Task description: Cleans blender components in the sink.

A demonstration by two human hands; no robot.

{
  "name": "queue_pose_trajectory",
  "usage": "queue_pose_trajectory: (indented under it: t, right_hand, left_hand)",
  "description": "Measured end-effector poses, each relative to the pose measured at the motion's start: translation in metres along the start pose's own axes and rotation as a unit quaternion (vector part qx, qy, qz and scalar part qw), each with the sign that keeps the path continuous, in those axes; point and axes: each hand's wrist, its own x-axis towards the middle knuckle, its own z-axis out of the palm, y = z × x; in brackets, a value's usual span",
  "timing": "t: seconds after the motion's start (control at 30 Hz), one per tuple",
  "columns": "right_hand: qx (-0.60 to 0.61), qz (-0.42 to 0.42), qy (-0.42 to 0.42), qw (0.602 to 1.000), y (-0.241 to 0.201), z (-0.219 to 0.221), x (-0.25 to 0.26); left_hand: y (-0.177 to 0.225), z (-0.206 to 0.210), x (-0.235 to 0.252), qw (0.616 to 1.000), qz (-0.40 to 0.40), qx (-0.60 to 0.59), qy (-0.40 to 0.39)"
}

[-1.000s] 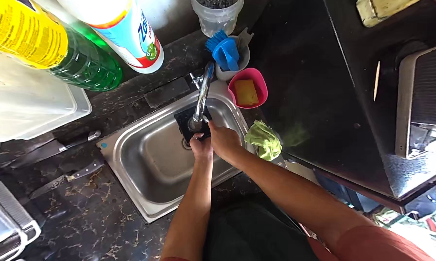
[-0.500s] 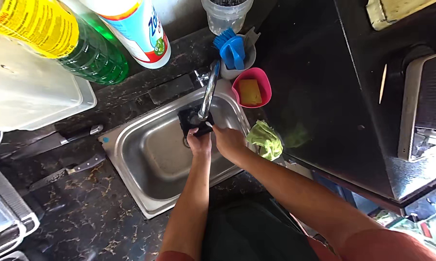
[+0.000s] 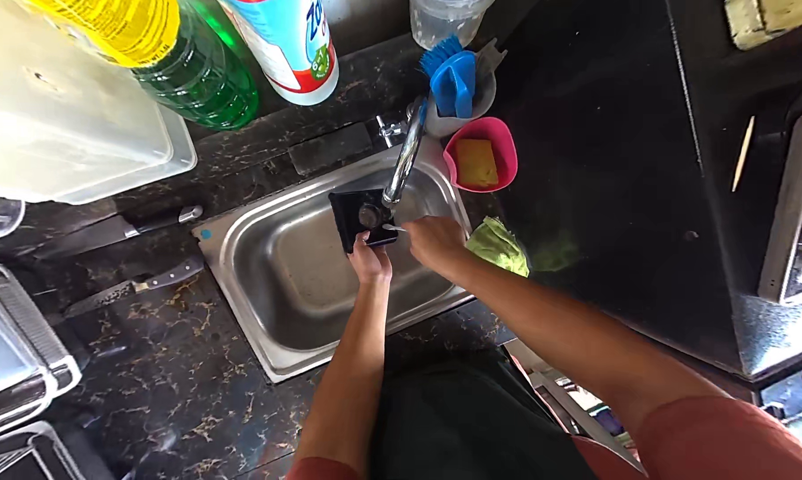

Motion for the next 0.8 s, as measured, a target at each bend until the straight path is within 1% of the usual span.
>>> queue_pose_trajectory:
  t: [0.07, 0.1, 0.17, 0.23, 0.3, 0.37, 0.4, 0.47, 0.57, 0.63, 0.7, 0.73, 0.8]
  right_hand:
    - [-0.012, -0.016, -0.014, 1.000, -0.005, 0.002, -0.005]
    - [-0.016, -0.018, -0.019, 1.000, -0.005, 0.000, -0.005]
    - [-0.018, -0.010, 0.001, 1.000, 0.002, -0.008, 0.006]
    - [-0.035, -0.010, 0.034, 0.999, 0.004, -0.017, 0.019]
    - [-0.056, -0.010, 0.046, 0.997, 0.001, -0.020, 0.019]
    - [-0.066, -0.013, 0.062, 0.996, 0.004, -0.017, 0.015]
    - [-0.065, -0.015, 0.068, 0.995, 0.007, -0.015, 0.014]
    - [-0.058, -0.016, 0.082, 0.995, 0.009, -0.008, 0.015]
    - [-0.051, -0.022, 0.087, 0.995, 0.006, 0.003, 0.015]
    - [-0.038, -0.018, 0.054, 0.998, 0.005, 0.002, 0.013]
    - [-0.010, 0.004, 0.012, 1.000, 0.006, 0.000, 0.011]
    - [0.008, 0.020, 0.007, 1.000, 0.007, -0.001, 0.010]
    - [0.050, 0.050, 0.029, 0.997, 0.009, -0.002, 0.010]
  left_hand:
    - [0.001, -0.001, 0.003, 1.000, -0.005, -0.009, 0.006]
    - [0.002, -0.002, 0.003, 1.000, -0.020, -0.018, 0.007]
    - [0.008, -0.001, -0.001, 0.996, -0.080, -0.044, -0.001]
    - [0.012, -0.001, -0.004, 0.987, -0.125, -0.091, -0.040]
    - [0.014, -0.009, -0.006, 0.976, -0.142, -0.124, -0.108]
    - [0.021, -0.013, -0.003, 0.969, -0.156, -0.105, -0.158]
    - [0.024, -0.013, -0.001, 0.972, -0.158, -0.073, -0.160]
    - [0.025, -0.012, 0.004, 0.980, -0.138, -0.028, -0.138]
    - [0.024, -0.018, 0.013, 0.981, -0.127, -0.025, -0.143]
    - [0.026, -0.022, 0.020, 0.979, -0.148, -0.017, -0.142]
    - [0.030, -0.022, 0.025, 0.977, -0.180, 0.030, -0.113]
    - [0.031, -0.019, 0.027, 0.974, -0.192, 0.070, -0.096]
    - [0.030, -0.015, 0.032, 0.969, -0.196, 0.129, -0.073]
